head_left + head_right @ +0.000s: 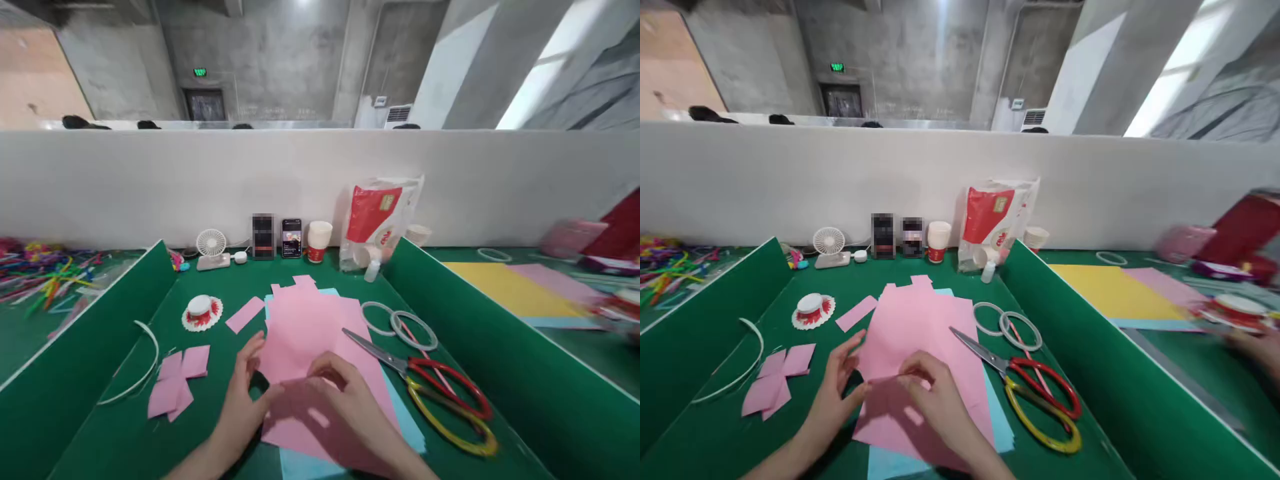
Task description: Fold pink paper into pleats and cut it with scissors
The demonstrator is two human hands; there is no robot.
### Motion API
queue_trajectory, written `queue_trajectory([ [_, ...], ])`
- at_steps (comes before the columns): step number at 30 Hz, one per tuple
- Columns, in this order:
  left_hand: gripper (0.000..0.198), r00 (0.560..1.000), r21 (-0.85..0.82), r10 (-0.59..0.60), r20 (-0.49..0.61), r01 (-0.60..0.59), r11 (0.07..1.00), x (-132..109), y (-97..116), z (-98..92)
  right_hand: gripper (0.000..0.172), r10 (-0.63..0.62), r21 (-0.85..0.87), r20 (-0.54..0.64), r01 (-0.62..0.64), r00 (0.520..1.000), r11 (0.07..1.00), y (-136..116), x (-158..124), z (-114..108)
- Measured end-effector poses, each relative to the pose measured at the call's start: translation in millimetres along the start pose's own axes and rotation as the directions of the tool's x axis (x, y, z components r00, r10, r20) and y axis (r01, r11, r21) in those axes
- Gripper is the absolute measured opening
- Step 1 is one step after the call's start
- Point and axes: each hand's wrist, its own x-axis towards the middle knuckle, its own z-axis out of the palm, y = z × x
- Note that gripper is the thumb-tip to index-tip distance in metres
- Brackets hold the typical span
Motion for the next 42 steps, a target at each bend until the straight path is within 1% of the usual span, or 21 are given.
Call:
queue_trajectory([
  [3, 0.063, 0.996, -0.014, -0.086, -0.036, 0.085, 0.996, -4, 2, 0.8, 0.006, -0.018, -0.005, 0.01, 0.018, 1.0, 1.0, 0, -2, 0],
  [5, 0.068, 0.991, -0.072, -0.136, 0.008, 0.136, 0.988, -5, 5, 1.3, 0.004, -0.023, 0.01, 0.013, 0.023, 1.0, 1.0, 0, -3, 0],
  [6, 0.069, 0.986, -0.111, -0.156, 0.053, 0.161, 0.981, -6, 6, 1.5, 0.004, -0.022, 0.023, 0.013, 0.022, 1.0, 0.999, 0, -3, 0],
  [8, 0.06, 0.972, -0.168, -0.171, 0.16, 0.197, 0.966, -5, 9, 2.0, 0.003, -0.012, 0.046, 0.007, 0.012, 1.0, 0.999, 1, -3, -1],
  [10, 0.046, 0.961, -0.182, -0.15, 0.23, 0.194, 0.964, -5, 11, 2.5, 0.005, -0.005, 0.057, -0.007, 0.005, 1.0, 0.998, 1, -3, -1],
  [13, 0.037, 0.959, -0.147, -0.114, 0.26, 0.156, 0.977, -5, 12, 4.2, 0.008, -0.008, 0.054, -0.046, 0.011, 0.999, 0.998, 1, -2, -1],
  [15, 0.033, 0.953, -0.107, -0.131, 0.272, 0.165, 0.98, -7, 12, 6.3, 0.009, -0.01, 0.042, -0.077, 0.014, 0.997, 0.999, 3, -2, 0],
  [18, 0.03, 0.937, -0.097, -0.188, 0.296, 0.225, 0.97, -10, 10, 10.8, 0.012, -0.009, 0.024, -0.118, 0.012, 0.993, 1.0, 6, -3, 4],
  [22, 0.037, 0.91, -0.162, -0.243, 0.335, 0.309, 0.937, -13, 6, 16.7, 0.013, 0.029, 0.049, -0.192, -0.02, 0.981, 0.999, 8, -7, 10],
  [23, 0.039, 0.905, -0.173, -0.254, 0.342, 0.326, 0.929, -13, 5, 17.6, 0.018, 0.051, 0.081, -0.218, -0.034, 0.975, 0.996, 8, -7, 12],
  [24, 0.04, 0.901, -0.182, -0.264, 0.343, 0.34, 0.923, -12, 4, 18.1, 0.027, 0.074, 0.129, -0.244, -0.043, 0.967, 0.991, 7, -7, 13],
  [26, 0.04, 0.901, -0.19, -0.284, 0.327, 0.358, 0.914, -11, 4, 18.2, 0.055, 0.112, 0.262, -0.277, -0.038, 0.954, 0.964, 8, -6, 13],
  [27, 0.04, 0.903, -0.193, -0.292, 0.316, 0.362, 0.912, -10, 4, 17.8, 0.065, 0.131, 0.339, -0.26, -0.037, 0.957, 0.94, 8, -4, 13],
  [28, 0.039, 0.906, -0.194, -0.296, 0.304, 0.363, 0.911, -10, 5, 17.3, 0.07, 0.149, 0.414, -0.207, -0.052, 0.967, 0.909, 9, -3, 12],
  [30, 0.04, 0.911, -0.185, -0.295, 0.288, 0.355, 0.916, -9, 8, 16.0, 0.061, 0.176, 0.527, -0.012, -0.143, 0.984, 0.837, 10, -1, 11],
  [32, 0.04, 0.918, -0.161, -0.28, 0.282, 0.333, 0.929, -9, 10, 15.1, 0.042, 0.191, 0.561, 0.194, -0.269, 0.962, 0.783, 12, -2, 12],
  [34, 0.039, 0.919, -0.136, -0.26, 0.296, 0.31, 0.941, -10, 12, 14.8, 0.024, 0.198, 0.551, 0.307, -0.344, 0.931, 0.761, 14, -4, 15],
  [36, 0.039, 0.916, -0.12, -0.237, 0.323, 0.288, 0.95, -12, 12, 15.2, 0.017, 0.205, 0.541, 0.333, -0.364, 0.921, 0.758, 16, -7, 20],
  [38, 0.04, 0.912, -0.111, -0.222, 0.345, 0.274, 0.955, -14, 11, 16.0, 0.018, 0.214, 0.545, 0.302, -0.352, 0.929, 0.761, 19, -8, 23],
  [40, 0.036, 0.917, -0.129, -0.206, 0.343, 0.264, 0.956, -15, 9, 17.3, 0.016, 0.241, 0.547, 0.222, -0.325, 0.945, 0.771, 21, -9, 25],
  [42, 0.04, 0.924, -0.173, -0.192, 0.33, 0.259, 0.95, -16, 7, 18.6, 0.015, 0.274, 0.564, 0.133, -0.3, 0.952, 0.769, 22, -8, 26],
])
